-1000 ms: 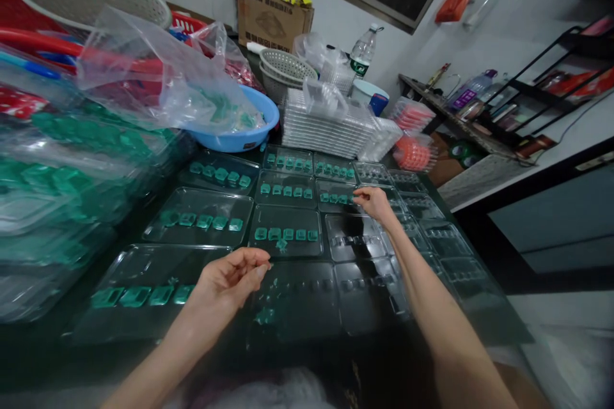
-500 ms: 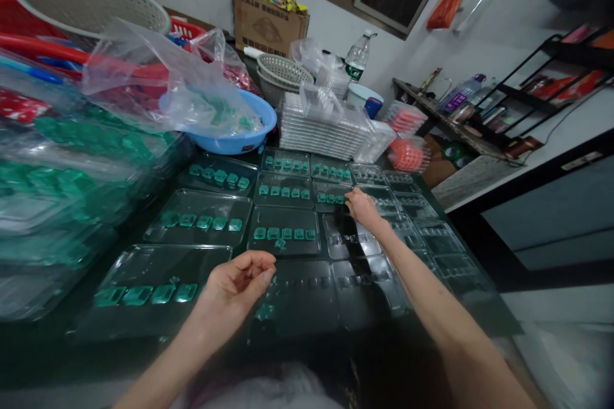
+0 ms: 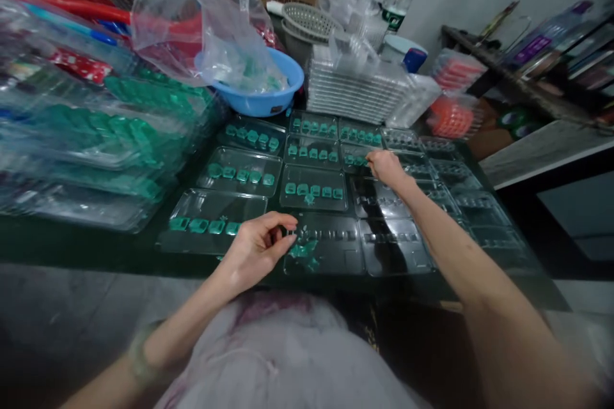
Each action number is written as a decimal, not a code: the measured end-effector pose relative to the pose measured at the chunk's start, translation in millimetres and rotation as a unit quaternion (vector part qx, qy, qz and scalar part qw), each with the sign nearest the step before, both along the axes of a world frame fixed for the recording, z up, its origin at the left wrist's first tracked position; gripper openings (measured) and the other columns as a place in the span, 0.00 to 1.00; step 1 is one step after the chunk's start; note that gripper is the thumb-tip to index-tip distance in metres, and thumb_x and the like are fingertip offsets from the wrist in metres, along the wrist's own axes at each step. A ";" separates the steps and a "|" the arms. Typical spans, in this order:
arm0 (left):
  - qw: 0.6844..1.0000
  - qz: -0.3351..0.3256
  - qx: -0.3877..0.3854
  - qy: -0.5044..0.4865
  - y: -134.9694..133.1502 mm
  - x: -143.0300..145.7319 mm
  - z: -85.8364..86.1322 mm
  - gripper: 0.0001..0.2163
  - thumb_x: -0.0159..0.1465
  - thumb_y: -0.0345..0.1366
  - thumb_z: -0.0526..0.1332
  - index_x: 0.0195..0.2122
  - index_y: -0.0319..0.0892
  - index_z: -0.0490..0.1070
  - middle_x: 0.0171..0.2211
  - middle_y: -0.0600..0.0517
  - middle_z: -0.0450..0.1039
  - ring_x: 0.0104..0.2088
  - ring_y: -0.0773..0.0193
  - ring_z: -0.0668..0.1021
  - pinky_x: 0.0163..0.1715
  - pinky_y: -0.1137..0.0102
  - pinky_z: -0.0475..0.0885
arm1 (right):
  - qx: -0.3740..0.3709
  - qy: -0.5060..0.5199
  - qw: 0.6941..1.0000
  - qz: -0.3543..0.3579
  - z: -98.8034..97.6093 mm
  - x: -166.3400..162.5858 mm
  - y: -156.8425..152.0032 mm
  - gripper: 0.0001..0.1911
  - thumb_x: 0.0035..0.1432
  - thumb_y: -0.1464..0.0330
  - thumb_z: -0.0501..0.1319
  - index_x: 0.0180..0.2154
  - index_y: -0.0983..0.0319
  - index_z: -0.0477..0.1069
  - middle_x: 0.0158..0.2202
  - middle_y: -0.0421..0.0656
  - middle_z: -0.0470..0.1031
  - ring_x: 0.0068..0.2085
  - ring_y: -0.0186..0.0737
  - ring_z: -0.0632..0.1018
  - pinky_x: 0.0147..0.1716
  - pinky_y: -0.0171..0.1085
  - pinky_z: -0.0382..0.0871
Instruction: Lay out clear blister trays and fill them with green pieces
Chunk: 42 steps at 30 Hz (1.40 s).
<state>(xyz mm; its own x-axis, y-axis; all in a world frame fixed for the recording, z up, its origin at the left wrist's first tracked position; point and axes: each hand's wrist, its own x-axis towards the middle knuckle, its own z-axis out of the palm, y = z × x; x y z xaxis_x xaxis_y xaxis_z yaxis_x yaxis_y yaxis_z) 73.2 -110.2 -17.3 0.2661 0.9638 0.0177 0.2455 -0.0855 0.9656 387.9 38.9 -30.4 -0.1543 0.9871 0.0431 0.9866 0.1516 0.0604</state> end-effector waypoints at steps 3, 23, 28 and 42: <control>0.985 -0.094 0.083 0.121 -7.9 2.7 -6.6 0.11 0.55 0.32 0.61 0.40 0.44 0.73 0.39 0.49 0.72 0.28 0.65 0.72 0.29 0.71 0.66 | 0.022 0.008 1.000 -0.012 8.1 -6.5 -12.3 0.15 0.55 0.73 0.53 0.45 0.70 0.68 0.40 0.56 0.71 0.40 0.49 0.72 0.37 0.41 0.62; 0.998 -0.044 -0.033 -0.013 -9.7 14.3 4.7 0.08 0.56 0.37 0.61 0.33 0.37 0.73 0.23 0.54 0.69 0.21 0.72 0.67 0.20 0.77 0.63 | -0.073 0.622 0.779 0.024 2.9 -130.0 -175.4 0.17 0.52 0.63 0.61 0.45 0.58 0.66 0.29 0.38 0.68 0.26 0.30 0.69 0.25 0.31 0.64; 0.992 -0.072 -0.098 -0.041 -10.0 11.6 7.9 0.09 0.58 0.37 0.59 0.35 0.37 0.74 0.21 0.53 0.70 0.19 0.72 0.68 0.17 0.77 0.64 | -0.146 0.621 0.768 0.047 3.6 -125.9 -171.3 0.09 0.51 0.63 0.61 0.34 0.61 0.67 0.24 0.36 0.66 0.24 0.29 0.66 0.23 0.30 0.61; 0.999 -0.048 0.008 -0.013 -11.3 16.1 -1.9 0.08 0.59 0.28 0.55 0.37 0.38 0.71 0.31 0.51 0.70 0.23 0.71 0.70 0.23 0.75 0.66 | -0.026 0.439 0.894 0.090 12.0 -133.6 -182.2 0.02 0.53 0.71 0.56 0.31 0.61 0.62 0.27 0.38 0.65 0.27 0.30 0.66 0.27 0.31 0.59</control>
